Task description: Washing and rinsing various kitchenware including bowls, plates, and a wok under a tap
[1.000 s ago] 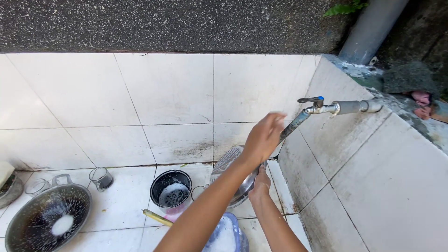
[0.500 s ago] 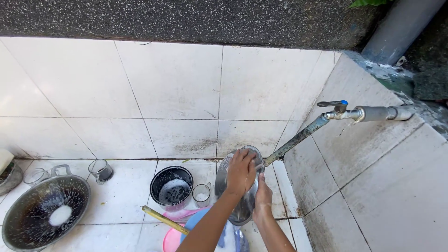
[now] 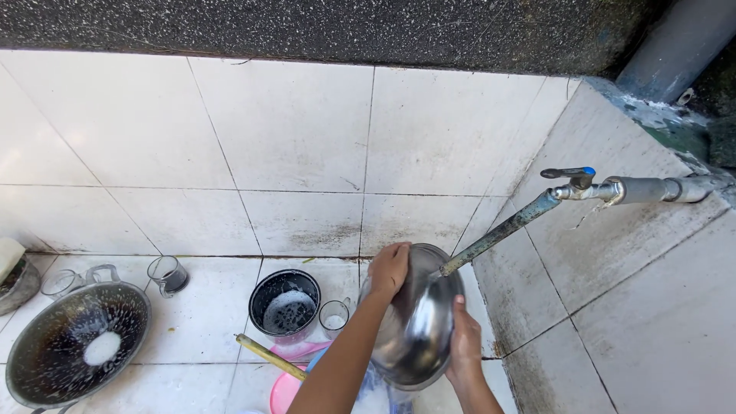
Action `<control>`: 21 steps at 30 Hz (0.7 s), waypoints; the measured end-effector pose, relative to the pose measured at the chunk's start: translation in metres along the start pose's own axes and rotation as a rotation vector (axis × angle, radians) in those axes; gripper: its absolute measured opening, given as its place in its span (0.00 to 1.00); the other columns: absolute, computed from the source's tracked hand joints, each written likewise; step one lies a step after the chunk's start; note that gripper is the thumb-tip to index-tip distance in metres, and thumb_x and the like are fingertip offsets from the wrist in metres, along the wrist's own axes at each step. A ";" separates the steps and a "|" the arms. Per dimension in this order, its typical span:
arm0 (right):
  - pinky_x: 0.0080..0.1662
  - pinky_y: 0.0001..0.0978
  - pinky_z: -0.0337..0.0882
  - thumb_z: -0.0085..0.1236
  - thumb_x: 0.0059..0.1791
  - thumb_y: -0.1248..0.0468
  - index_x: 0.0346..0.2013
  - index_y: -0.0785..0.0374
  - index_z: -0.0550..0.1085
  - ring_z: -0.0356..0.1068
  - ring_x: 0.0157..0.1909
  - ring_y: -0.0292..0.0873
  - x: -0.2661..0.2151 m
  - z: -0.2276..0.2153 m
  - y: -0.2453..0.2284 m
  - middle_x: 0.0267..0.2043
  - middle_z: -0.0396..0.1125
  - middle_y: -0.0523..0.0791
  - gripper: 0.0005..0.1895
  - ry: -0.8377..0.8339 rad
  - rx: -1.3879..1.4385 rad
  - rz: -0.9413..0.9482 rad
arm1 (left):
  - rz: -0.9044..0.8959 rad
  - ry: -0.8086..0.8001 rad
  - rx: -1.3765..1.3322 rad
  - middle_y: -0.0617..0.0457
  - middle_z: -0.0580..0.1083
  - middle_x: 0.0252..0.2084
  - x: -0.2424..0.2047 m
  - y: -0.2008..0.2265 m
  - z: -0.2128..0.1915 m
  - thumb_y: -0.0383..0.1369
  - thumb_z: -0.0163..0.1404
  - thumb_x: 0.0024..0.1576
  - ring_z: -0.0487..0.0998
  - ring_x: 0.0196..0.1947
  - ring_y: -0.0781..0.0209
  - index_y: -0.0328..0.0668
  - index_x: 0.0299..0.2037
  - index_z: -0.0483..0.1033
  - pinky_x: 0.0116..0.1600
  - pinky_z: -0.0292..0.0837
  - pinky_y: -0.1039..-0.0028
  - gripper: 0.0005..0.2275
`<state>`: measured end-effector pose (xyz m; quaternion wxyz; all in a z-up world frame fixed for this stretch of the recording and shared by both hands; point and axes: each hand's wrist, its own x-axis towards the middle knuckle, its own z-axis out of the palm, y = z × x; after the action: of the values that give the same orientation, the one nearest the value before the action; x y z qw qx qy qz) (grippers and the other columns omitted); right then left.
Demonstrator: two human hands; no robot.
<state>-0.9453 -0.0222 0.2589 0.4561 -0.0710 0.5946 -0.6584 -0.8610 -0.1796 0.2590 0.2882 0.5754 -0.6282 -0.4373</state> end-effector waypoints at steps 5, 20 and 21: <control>0.44 0.51 0.75 0.47 0.58 0.45 0.51 0.68 0.76 0.75 0.42 0.57 0.030 -0.023 -0.004 0.43 0.74 0.55 0.27 0.098 0.272 -0.012 | -0.184 -0.024 0.002 0.52 0.73 0.62 -0.007 -0.042 0.000 0.50 0.30 0.61 0.71 0.63 0.46 0.58 0.60 0.75 0.64 0.63 0.52 0.25; 0.63 0.50 0.70 0.44 0.50 0.32 0.64 0.59 0.68 0.69 0.61 0.52 0.121 0.110 -0.001 0.58 0.70 0.52 0.41 -0.229 0.332 0.377 | 0.155 0.154 -0.166 0.52 0.51 0.76 -0.101 -0.148 -0.003 0.16 0.41 0.48 0.51 0.77 0.51 0.59 0.76 0.42 0.69 0.63 0.57 0.43; 0.46 0.41 0.71 0.48 0.51 0.45 0.45 0.59 0.69 0.67 0.41 0.47 0.144 0.115 0.015 0.40 0.68 0.49 0.21 -0.269 0.307 0.362 | 0.118 0.126 -0.317 0.49 0.52 0.77 -0.098 -0.156 0.003 0.17 0.39 0.47 0.53 0.77 0.53 0.55 0.76 0.40 0.72 0.56 0.64 0.43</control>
<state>-0.9472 -0.2018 0.2136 0.6465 0.0195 0.4250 -0.6333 -0.7730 -0.0762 0.1345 0.4392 0.5110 -0.5650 -0.4761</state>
